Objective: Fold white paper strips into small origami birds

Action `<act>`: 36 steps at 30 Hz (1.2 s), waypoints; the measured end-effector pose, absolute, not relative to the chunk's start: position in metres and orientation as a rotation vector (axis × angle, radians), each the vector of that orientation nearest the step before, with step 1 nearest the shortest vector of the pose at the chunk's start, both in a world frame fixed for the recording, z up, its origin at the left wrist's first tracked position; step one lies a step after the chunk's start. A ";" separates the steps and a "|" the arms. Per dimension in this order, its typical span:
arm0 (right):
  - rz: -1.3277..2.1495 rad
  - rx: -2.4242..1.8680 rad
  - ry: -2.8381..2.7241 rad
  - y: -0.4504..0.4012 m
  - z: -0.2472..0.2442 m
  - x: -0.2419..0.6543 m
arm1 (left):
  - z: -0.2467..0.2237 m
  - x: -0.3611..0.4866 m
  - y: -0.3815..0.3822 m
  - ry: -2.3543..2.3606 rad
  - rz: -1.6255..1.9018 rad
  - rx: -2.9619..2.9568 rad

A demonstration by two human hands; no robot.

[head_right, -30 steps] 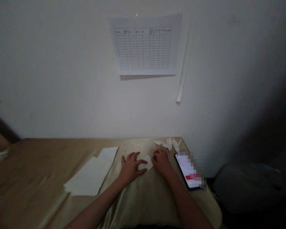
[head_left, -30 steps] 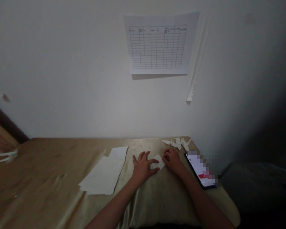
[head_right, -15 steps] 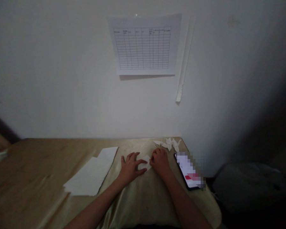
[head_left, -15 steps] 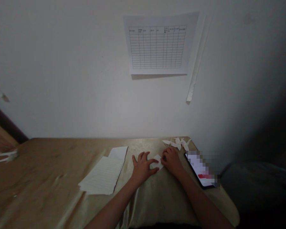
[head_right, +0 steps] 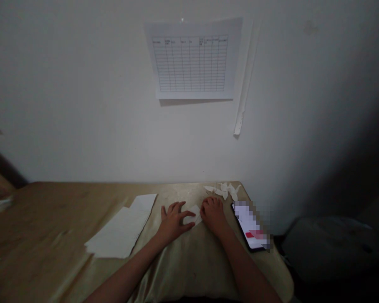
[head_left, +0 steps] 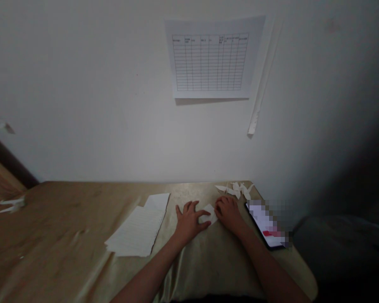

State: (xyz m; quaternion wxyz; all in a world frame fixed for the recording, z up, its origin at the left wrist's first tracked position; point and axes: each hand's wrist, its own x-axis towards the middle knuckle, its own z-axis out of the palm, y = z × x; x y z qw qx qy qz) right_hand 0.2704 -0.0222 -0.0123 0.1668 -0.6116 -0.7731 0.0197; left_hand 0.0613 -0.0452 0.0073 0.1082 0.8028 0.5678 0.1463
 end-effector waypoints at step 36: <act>0.187 -1.757 -2.241 -0.037 -0.001 0.268 | 0.014 0.051 -0.041 1.639 0.270 2.356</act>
